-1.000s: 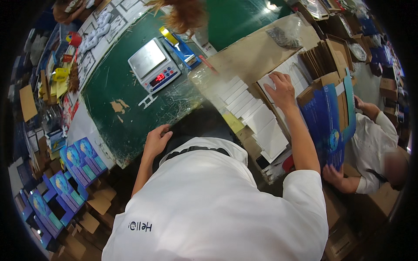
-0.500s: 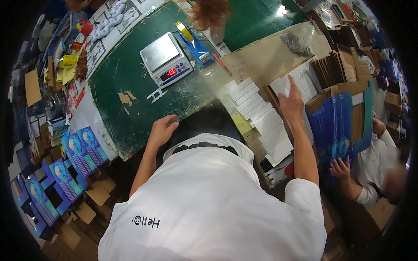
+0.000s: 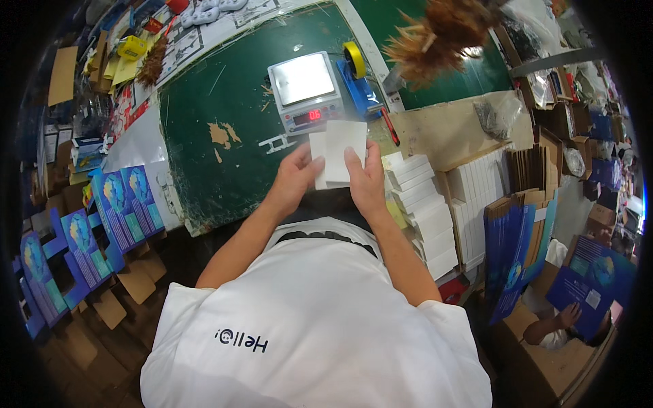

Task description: The person assembles blue cardboard boxes at a workbench, folds the flaps, and places white rectangular items inside. The person uses a digital scale to weigh items and a tape dispenser to seal the boxes, then stacks the finished boxes.

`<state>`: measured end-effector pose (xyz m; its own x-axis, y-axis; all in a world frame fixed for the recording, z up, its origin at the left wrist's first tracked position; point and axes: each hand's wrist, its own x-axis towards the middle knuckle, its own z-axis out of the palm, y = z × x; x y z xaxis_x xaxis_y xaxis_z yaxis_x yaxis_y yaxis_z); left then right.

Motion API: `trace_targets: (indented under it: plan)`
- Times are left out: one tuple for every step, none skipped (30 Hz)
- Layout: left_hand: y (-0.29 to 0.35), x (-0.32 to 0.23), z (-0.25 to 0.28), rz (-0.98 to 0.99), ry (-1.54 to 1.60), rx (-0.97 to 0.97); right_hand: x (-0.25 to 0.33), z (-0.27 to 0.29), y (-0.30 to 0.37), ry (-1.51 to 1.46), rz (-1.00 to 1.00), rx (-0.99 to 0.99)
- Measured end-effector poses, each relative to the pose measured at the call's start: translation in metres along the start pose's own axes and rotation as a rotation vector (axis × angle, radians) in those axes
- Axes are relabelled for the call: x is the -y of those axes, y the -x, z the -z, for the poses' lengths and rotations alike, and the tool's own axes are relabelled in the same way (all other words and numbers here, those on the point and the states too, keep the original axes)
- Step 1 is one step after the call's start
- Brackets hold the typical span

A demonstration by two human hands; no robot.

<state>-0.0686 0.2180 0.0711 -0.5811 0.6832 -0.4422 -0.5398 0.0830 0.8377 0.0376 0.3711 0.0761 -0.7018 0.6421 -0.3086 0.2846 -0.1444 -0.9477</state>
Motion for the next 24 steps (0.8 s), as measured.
trace_targets:
  plan:
    - [-0.01, -0.006, 0.01, -0.006, -0.019, -0.034, 0.0, -0.012, -0.005, 0.079, 0.027, -0.063]
    - [-0.024, -0.013, 0.023, -0.111, -0.129, -0.051, -0.001, -0.019, -0.007, 0.173, 0.081, -0.138]
    - [-0.044, -0.022, 0.038, -0.195, -0.239, -0.073, -0.001, -0.022, -0.009, 0.141, 0.027, -0.162]
    - [-0.068, -0.035, 0.057, -0.198, -0.425, -0.071, -0.001, -0.022, -0.011, 0.121, 0.001, -0.201]
    - [-0.09, -0.044, 0.072, -0.223, -0.594, -0.137, -0.002, -0.022, -0.011, 0.102, 0.0, -0.222]
    - [-0.114, -0.054, 0.085, -0.271, -0.666, -0.129, -0.003, -0.02, -0.011, 0.155, 0.019, -0.205]
    - [-0.14, -0.065, 0.097, -0.25, -0.802, -0.104, -0.005, -0.02, -0.009, 0.172, 0.028, -0.207]
    - [-0.164, -0.074, 0.106, -0.343, -0.958, -0.095, -0.006, -0.015, -0.006, 0.282, 0.047, -0.19]
    - [-0.185, -0.081, 0.113, -0.358, -0.997, -0.058, -0.008, -0.014, -0.002, 0.318, 0.027, -0.203]
    - [-0.203, -0.088, 0.12, -0.342, -1.093, -0.064, -0.01, -0.013, 0.003, 0.354, 0.006, -0.215]
    - [-0.216, -0.094, 0.124, -0.328, -1.186, -0.068, -0.011, -0.012, 0.008, 0.39, -0.015, -0.226]
    - [-0.223, -0.095, 0.129, -0.397, -1.212, -0.084, -0.012, -0.013, 0.012, 0.356, -0.059, -0.249]
    - [-0.228, -0.097, 0.132, -0.467, -1.238, -0.101, -0.013, -0.015, 0.015, 0.29, -0.068, -0.281]
    - [-0.231, -0.098, 0.132, -0.496, -1.287, -0.122, -0.012, -0.017, 0.019, 0.223, -0.074, -0.314]
    - [-0.231, -0.098, 0.133, -0.543, -1.304, -0.094, -0.011, -0.022, 0.019, 0.127, -0.05, -0.357]
    - [-0.228, -0.096, 0.133, -0.542, -1.343, -0.07, -0.007, -0.024, 0.023, 0.091, -0.07, -0.375]
    - [-0.226, -0.093, 0.132, -0.555, -1.385, -0.047, -0.004, -0.029, 0.024, 0.054, -0.088, -0.393]
    - [-0.223, -0.09, 0.131, -0.587, -1.424, -0.044, 0.004, -0.028, 0.025, 0.075, -0.143, -0.385]
    - [-0.221, -0.087, 0.129, -0.579, -1.445, -0.044, 0.011, -0.027, 0.025, 0.083, -0.177, -0.37]
    - [-0.219, -0.084, 0.128, -0.573, -1.466, -0.051, 0.016, -0.029, 0.021, 0.068, -0.15, -0.366]
    - [-0.218, -0.081, 0.126, -0.585, -1.49, -0.072, 0.021, -0.031, 0.014, 0.068, -0.125, -0.369]
    - [-0.218, -0.079, 0.124, -0.564, -1.491, -0.062, 0.025, -0.032, 0.005, 0.053, -0.092, -0.375]
    - [-0.218, -0.077, 0.123, -0.56, -1.494, -0.064, 0.028, -0.034, -0.005, 0.044, -0.07, -0.386]
    - [-0.217, -0.077, 0.123, -0.557, -1.498, -0.072, 0.031, -0.034, -0.013, 0.025, -0.071, -0.383]
